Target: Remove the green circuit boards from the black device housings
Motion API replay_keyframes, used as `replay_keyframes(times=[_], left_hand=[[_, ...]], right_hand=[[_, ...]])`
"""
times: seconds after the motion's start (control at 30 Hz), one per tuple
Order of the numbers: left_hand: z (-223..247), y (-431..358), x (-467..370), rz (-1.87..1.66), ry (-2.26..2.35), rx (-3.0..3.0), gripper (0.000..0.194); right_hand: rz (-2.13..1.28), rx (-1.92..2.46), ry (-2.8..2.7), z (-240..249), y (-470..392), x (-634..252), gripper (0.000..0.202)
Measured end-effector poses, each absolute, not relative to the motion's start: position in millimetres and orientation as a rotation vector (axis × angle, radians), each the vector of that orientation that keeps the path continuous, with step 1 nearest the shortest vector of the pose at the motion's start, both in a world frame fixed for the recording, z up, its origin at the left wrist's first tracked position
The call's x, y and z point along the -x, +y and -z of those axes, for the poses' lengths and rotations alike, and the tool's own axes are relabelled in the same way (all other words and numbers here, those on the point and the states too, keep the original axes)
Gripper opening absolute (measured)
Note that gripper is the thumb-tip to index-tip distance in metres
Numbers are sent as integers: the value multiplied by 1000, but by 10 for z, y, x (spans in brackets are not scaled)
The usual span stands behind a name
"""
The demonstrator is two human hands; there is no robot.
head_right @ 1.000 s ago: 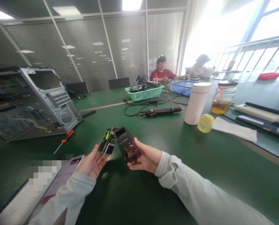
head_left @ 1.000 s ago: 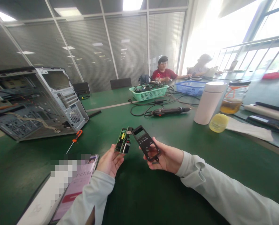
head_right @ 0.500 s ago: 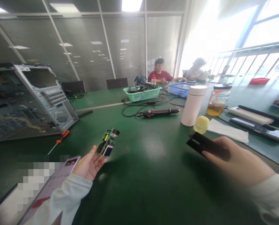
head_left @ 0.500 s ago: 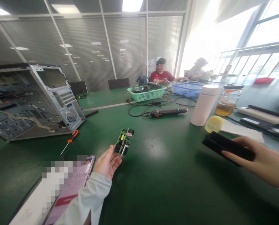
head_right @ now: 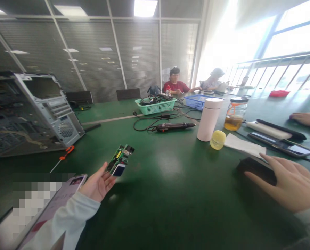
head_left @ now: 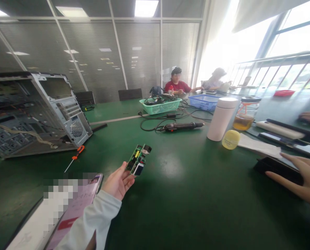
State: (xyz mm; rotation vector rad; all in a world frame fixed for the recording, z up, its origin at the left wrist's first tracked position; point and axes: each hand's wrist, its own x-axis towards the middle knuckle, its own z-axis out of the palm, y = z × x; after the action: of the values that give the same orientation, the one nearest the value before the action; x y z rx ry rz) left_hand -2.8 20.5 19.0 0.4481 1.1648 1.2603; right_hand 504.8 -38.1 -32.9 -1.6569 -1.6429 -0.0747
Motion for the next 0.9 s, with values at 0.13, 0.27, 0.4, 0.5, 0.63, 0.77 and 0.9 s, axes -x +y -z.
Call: replay_keyframes(times=[0.13, 0.27, 0.4, 0.5, 0.63, 0.77, 0.9], left_hand=[[-173, 161, -4, -1062, 1141, -474, 18], [-124, 88, -15, -956, 1079, -699, 17], [-81, 63, -6, -1024, 1078, -977, 30], [-65, 76, 1, -999, 1097, -1081, 37], [-70, 78, -4, -999, 1115, -1088, 33], [-97, 52, -25, -998, 1118, -1055, 27], [-89, 39, -32, -971, 1126, -1090, 25]], right_hand=[[59, 1662, -1748, -82, -263, -4132, 59], [-370, 1415, -1806, -325, -102, -3250, 57], [-729, 1177, -1970, -384, 37, -2575, 49], [-759, 1089, -2116, -349, 139, -2224, 52], [-922, 1098, -2443, -316, 287, -2042, 49], [-1194, 1020, -2468, -321, 386, -2070, 49], [-1492, 997, -2332, -274, 413, -2087, 49]])
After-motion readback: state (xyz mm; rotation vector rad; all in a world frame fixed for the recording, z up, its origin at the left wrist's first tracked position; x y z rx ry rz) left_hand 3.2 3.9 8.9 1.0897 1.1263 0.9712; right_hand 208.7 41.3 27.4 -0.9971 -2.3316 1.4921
